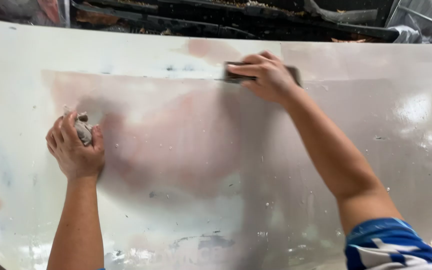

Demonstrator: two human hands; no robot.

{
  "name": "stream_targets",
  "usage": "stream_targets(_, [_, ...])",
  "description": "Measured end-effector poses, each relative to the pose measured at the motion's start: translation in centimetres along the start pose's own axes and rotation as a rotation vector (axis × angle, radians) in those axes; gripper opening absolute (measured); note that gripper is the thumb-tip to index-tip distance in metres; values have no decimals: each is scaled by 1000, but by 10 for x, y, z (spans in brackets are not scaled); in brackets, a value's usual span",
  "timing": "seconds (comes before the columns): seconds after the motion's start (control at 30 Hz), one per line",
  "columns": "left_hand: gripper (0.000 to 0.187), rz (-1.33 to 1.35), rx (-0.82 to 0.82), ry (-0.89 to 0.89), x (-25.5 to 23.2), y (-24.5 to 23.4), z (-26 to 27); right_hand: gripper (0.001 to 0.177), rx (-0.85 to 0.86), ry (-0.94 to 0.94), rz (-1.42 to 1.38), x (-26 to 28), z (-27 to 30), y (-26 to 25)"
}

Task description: The person sands a white car bumper using a sanding block and a cloth. They repeatedly dip the sanding block into a bucket of water and wipe the surface with the cloth to clean off residue.

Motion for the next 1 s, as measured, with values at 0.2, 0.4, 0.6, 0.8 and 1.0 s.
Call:
stream_targets(0.2, [50, -73, -19, 18, -8, 4, 3, 51, -30, 283, 268, -51, 110, -46])
stream_targets(0.4, [51, -41, 5, -25, 2, 2, 8, 48, -102, 267, 177, 33, 12, 5])
stream_targets(0.6, [51, -59, -16, -51, 0, 5, 1, 50, -74, 477, 98, -9, 100, -30])
stream_targets(0.8, [50, -76, -27, -38, -3, 2, 3, 44, -160, 306, 193, 25, 31, 10])
stream_targets(1.0, [53, -39, -39, -18, 1, 2, 5, 48, -36, 542, 259, -14, 84, -11])
Point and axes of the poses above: each hand's wrist, its own z-axis away from the middle knuckle, its own y-axis out of the palm, x = y × z, the point moved 9 cm from there along -z, towards the middle knuckle, and after that the axes turned 12 degrees about -y, right-handed, at the moved point
